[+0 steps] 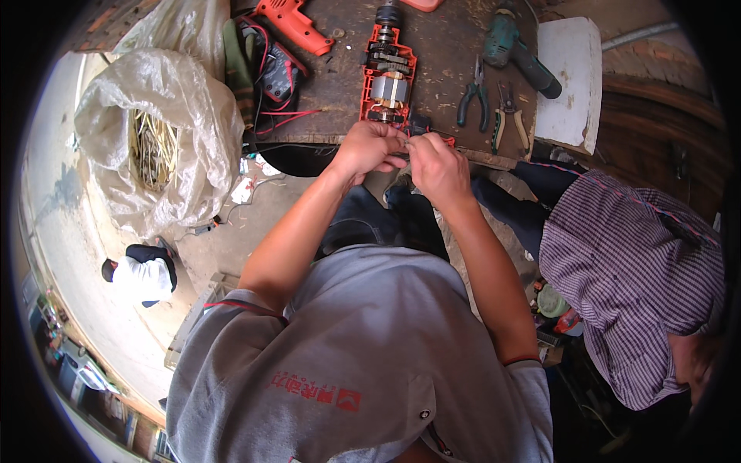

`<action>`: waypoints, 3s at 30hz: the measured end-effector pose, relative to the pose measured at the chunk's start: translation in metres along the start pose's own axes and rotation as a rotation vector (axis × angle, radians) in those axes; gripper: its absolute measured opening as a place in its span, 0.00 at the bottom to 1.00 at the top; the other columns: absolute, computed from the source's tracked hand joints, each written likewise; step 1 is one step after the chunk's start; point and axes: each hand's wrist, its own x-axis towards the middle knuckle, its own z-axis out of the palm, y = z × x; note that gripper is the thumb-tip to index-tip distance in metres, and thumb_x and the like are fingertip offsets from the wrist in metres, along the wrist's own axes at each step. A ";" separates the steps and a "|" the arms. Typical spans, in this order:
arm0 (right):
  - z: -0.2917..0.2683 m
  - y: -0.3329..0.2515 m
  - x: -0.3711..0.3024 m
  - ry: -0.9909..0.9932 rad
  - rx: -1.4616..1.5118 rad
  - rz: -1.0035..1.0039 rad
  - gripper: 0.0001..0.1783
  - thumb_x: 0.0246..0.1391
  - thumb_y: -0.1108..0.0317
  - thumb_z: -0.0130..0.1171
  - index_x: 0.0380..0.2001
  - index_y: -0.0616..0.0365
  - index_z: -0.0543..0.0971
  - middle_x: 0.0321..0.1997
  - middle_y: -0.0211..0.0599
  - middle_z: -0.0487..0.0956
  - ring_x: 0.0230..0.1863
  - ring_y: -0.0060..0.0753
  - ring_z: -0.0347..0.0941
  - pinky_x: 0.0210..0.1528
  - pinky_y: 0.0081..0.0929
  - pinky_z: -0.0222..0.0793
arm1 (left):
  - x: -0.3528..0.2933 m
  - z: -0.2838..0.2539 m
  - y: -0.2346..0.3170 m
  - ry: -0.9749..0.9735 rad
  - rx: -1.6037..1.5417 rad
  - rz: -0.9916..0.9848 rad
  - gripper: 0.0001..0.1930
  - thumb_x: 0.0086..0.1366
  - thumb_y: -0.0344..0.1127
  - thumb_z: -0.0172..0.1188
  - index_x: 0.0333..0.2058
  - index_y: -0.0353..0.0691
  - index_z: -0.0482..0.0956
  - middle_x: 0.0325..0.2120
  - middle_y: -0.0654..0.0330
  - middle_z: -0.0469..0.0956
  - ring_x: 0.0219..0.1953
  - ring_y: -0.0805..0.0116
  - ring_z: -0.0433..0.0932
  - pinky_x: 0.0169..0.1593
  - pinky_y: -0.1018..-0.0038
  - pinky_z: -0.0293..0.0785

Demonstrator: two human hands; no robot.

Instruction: The person repairs a cordless drill by stripping and twisting wires, then connecting them to the internal motor terminals using pliers and a screwdriver. The drill remains disassembled on the workbench throughout the clip.

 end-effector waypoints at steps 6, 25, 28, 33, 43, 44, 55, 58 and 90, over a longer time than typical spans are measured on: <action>0.010 0.006 0.014 -0.179 1.220 1.167 0.10 0.57 0.67 0.64 0.26 0.61 0.78 0.20 0.33 0.75 0.18 0.31 0.73 0.21 0.31 0.67 | -0.001 0.002 -0.001 0.011 0.022 0.013 0.09 0.70 0.32 0.59 0.43 0.37 0.84 0.35 0.62 0.86 0.30 0.76 0.86 0.27 0.84 0.77; 0.005 0.000 0.000 0.055 -0.048 -0.046 0.06 0.55 0.69 0.63 0.34 0.57 0.79 0.34 0.40 0.77 0.32 0.49 0.80 0.35 0.41 0.77 | -0.001 0.000 -0.001 0.010 -0.028 0.010 0.08 0.69 0.33 0.60 0.42 0.37 0.84 0.35 0.61 0.86 0.29 0.75 0.86 0.28 0.83 0.78; 0.018 0.004 0.001 0.102 0.057 0.051 0.06 0.55 0.68 0.63 0.32 0.60 0.79 0.28 0.39 0.77 0.26 0.44 0.78 0.27 0.36 0.74 | 0.001 -0.001 -0.003 -0.014 0.009 0.028 0.08 0.69 0.33 0.59 0.41 0.38 0.85 0.35 0.62 0.86 0.30 0.76 0.86 0.28 0.83 0.78; -0.005 0.004 0.028 -0.332 1.181 1.152 0.13 0.59 0.64 0.62 0.27 0.64 0.79 0.23 0.29 0.75 0.14 0.14 0.58 0.14 0.21 0.51 | -0.002 0.001 0.001 -0.003 -0.019 0.024 0.07 0.68 0.28 0.58 0.39 0.35 0.84 0.33 0.59 0.85 0.28 0.73 0.85 0.26 0.81 0.77; -0.003 0.004 0.001 -0.006 0.007 -0.027 0.07 0.57 0.69 0.63 0.39 0.56 0.80 0.38 0.38 0.80 0.34 0.49 0.80 0.35 0.43 0.77 | 0.001 0.000 -0.001 -0.005 -0.010 0.015 0.09 0.68 0.32 0.59 0.43 0.36 0.84 0.38 0.59 0.86 0.31 0.73 0.87 0.28 0.83 0.78; -0.002 0.005 0.001 -0.013 -0.015 -0.065 0.07 0.58 0.69 0.63 0.40 0.56 0.80 0.38 0.38 0.80 0.33 0.49 0.81 0.35 0.42 0.77 | 0.000 0.000 0.000 -0.005 -0.010 0.013 0.09 0.69 0.32 0.59 0.43 0.36 0.84 0.37 0.59 0.86 0.31 0.74 0.87 0.28 0.83 0.78; 0.020 0.004 0.008 -0.026 0.560 0.562 0.06 0.56 0.70 0.64 0.31 0.62 0.80 0.24 0.43 0.83 0.27 0.38 0.82 0.33 0.33 0.76 | 0.001 0.001 -0.001 0.005 0.017 0.032 0.08 0.70 0.32 0.59 0.40 0.38 0.85 0.33 0.63 0.86 0.30 0.76 0.86 0.27 0.84 0.76; 0.028 0.011 0.003 -0.031 0.626 0.576 0.06 0.56 0.70 0.65 0.31 0.62 0.81 0.24 0.41 0.83 0.27 0.34 0.82 0.32 0.30 0.75 | -0.002 0.002 0.000 0.011 0.047 0.028 0.08 0.70 0.33 0.58 0.42 0.38 0.85 0.35 0.63 0.86 0.31 0.77 0.85 0.29 0.83 0.77; -0.025 0.029 0.063 -0.539 0.305 -0.150 0.11 0.53 0.74 0.64 0.41 0.56 0.85 0.38 0.43 0.83 0.42 0.49 0.80 0.46 0.39 0.75 | -0.036 -0.001 -0.044 0.557 1.045 0.860 0.14 0.59 0.30 0.67 0.45 0.44 0.82 0.41 0.55 0.73 0.40 0.55 0.80 0.38 0.61 0.80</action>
